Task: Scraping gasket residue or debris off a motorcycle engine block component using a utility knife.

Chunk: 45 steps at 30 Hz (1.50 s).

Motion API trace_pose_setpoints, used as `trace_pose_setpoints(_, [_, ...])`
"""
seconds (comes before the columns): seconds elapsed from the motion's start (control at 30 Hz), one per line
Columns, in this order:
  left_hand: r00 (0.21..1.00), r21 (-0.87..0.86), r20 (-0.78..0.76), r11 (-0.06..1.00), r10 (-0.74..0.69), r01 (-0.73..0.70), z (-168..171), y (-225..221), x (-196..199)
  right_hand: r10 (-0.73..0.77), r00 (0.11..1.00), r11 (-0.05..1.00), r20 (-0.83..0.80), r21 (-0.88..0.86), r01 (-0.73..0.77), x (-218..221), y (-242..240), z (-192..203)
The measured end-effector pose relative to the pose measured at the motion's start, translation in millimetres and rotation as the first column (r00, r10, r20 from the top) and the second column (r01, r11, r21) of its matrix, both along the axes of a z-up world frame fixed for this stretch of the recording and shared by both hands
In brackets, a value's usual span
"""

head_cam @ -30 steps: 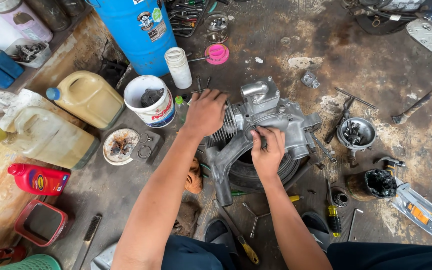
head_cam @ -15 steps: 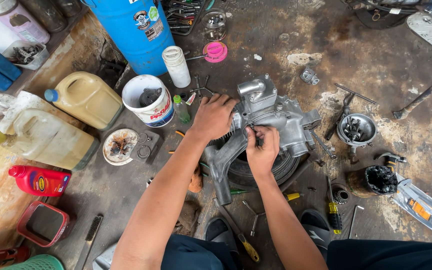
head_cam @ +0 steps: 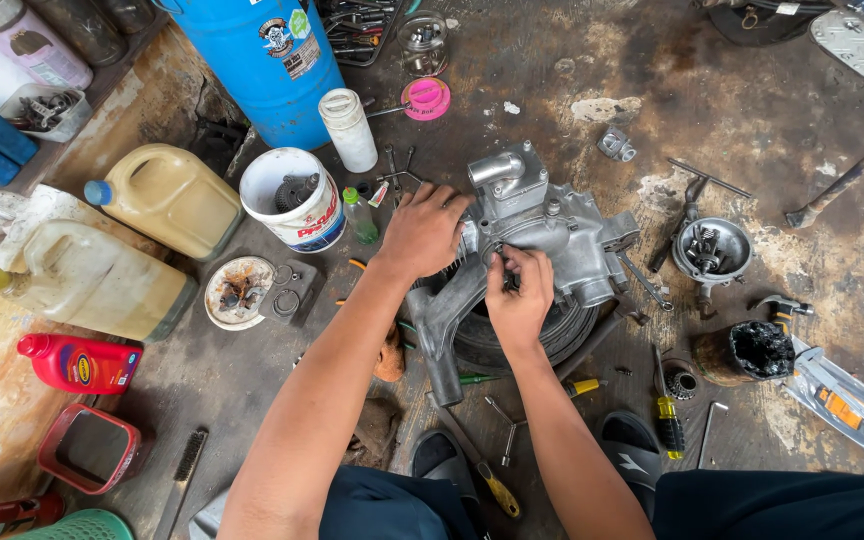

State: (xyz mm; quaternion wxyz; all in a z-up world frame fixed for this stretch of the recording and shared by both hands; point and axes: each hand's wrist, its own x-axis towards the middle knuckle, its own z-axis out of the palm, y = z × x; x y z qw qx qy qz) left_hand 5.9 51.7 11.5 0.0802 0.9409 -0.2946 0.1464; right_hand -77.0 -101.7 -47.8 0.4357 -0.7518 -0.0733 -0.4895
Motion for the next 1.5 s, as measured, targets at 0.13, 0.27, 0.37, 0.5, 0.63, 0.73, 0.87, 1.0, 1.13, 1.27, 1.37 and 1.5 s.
trace_pose_setpoints(0.13, [1.000, -0.001, 0.008, 1.000, -0.007, 0.007, 0.7, -0.4, 0.1, 0.015, 1.000, 1.000, -0.001, 0.017, -0.015, 0.0, 1.3, 3.4])
trace_pose_setpoints(0.27, [1.000, 0.011, 0.014, 1.000, -0.004, 0.004, -1.5, 0.3, 0.9, 0.025, 1.000, 1.000, -0.015, 0.018, -0.025, -1.0, 2.4, 3.1])
trace_pose_setpoints(0.37, [1.000, 0.008, 0.016, 1.000, -0.007, 0.007, 0.8, 0.5, -0.3, 0.021, 1.000, 1.000, -0.010, 0.018, -0.021, 2.2, -0.3, -2.2])
trace_pose_setpoints(0.5, [1.000, -0.015, 0.019, 1.000, -0.015, 0.015, 1.5, 0.4, -0.9, 0.003, 1.000, 1.000, -0.002, -0.020, -0.003, 3.5, -2.3, -0.7])
trace_pose_setpoints(0.63, [1.000, 0.019, 0.016, 1.000, 0.008, -0.008, -10.9, 1.9, 7.5, -0.036, 0.999, 0.996, -0.011, -0.081, 0.035, 4.0, -3.9, -2.0])
trace_pose_setpoints(0.73, [1.000, 0.011, 0.024, 1.000, -0.013, 0.013, -6.4, 2.5, 6.0, -0.026, 1.000, 0.997, -0.011, -0.076, 0.025, 6.2, -6.5, -2.7])
trace_pose_setpoints(0.87, [0.999, -0.007, -0.031, 1.000, -0.014, 0.014, -0.2, 1.7, 2.3, -0.038, 0.999, 0.993, -0.012, -0.116, 0.036, 6.3, -8.8, -3.0])
trace_pose_setpoints(1.0, [0.999, -0.003, -0.035, 1.000, -0.013, 0.013, 1.8, 1.7, 1.6, -0.012, 1.000, 0.990, -0.025, -0.144, 0.008, 5.3, -10.6, -0.1])
trace_pose_setpoints(1.13, [0.999, 0.014, -0.028, 1.000, -0.021, 0.021, -1.8, 3.7, 4.6, -0.044, 0.999, 0.986, -0.030, -0.160, 0.039, 8.7, -11.1, -5.3])
trace_pose_setpoints(1.27, [1.000, 0.026, -0.010, 0.999, -0.028, 0.028, -5.7, 4.3, 7.2, -0.024, 1.000, 0.990, -0.002, -0.140, 0.023, 8.9, -10.6, -3.5])
trace_pose_setpoints(1.37, [1.000, 0.020, -0.007, 0.999, -0.025, 0.025, -6.3, 4.3, 7.8, -0.017, 1.000, 0.989, 0.003, -0.144, 0.017, 7.2, -10.0, 0.1])
trace_pose_setpoints(1.5, [0.999, 0.019, -0.016, 0.999, -0.028, 0.029, -4.2, 3.7, 6.8, -0.023, 0.999, 0.988, 0.025, -0.154, 0.027, 10.5, -11.8, -3.8])
